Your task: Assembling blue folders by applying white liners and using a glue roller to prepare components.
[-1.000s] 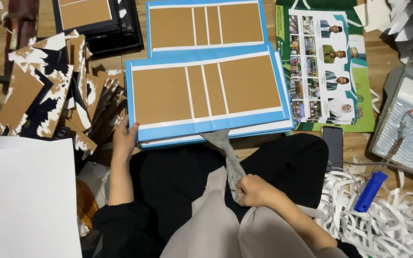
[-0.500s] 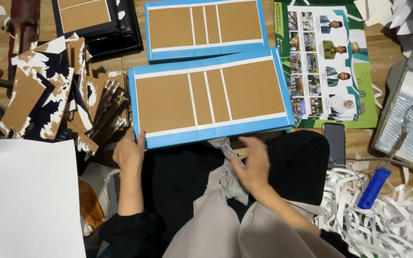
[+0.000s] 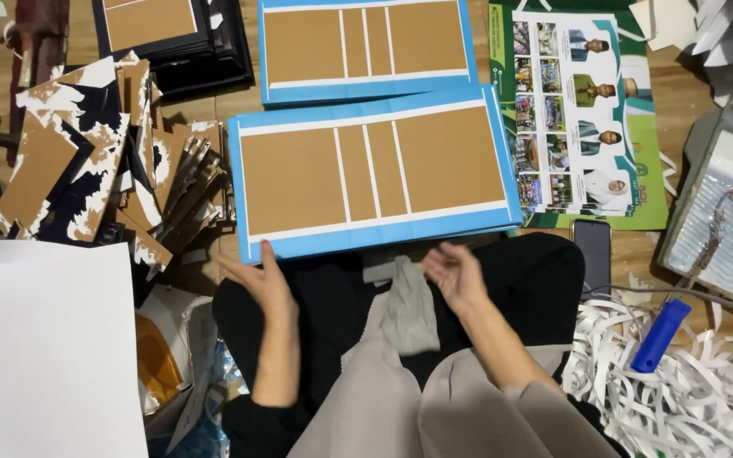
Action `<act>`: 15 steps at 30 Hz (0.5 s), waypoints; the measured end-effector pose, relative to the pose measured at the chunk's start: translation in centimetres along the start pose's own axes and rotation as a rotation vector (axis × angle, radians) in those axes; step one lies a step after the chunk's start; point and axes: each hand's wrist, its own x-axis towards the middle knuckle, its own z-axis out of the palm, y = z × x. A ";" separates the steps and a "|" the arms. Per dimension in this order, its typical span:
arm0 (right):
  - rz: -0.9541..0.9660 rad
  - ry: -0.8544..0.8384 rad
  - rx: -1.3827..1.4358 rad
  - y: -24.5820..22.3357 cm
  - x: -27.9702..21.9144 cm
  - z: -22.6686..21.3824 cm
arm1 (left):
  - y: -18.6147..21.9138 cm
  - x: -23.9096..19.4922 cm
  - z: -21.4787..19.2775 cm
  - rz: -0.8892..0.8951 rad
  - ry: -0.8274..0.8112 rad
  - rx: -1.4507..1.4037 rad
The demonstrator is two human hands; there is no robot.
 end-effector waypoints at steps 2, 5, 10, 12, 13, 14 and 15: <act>0.048 0.137 0.624 -3.3 -1.8 2.1 | 1.5 -3.1 1.5 -0.489 -0.048 -0.774; -0.049 0.182 0.847 -2.7 0.4 2.3 | 4.6 -3.3 1.6 -0.914 -0.111 -1.132; -0.149 0.192 0.806 -7.8 -4.4 9.1 | 8.2 -0.5 2.6 -1.009 -0.061 -1.194; -0.169 0.189 0.861 -9.1 -5.9 10.8 | 6.2 0.1 3.0 -1.064 -0.018 -1.172; -0.159 0.185 0.844 -9.5 -5.7 10.9 | 5.7 0.4 3.2 -1.085 -0.044 -1.141; -0.149 0.181 0.827 -9.9 -5.5 11.0 | 5.2 0.7 3.4 -1.105 -0.070 -1.111; -0.152 0.180 0.831 -10.2 -5.4 11.1 | 6.1 0.9 3.2 -1.102 -0.075 -1.110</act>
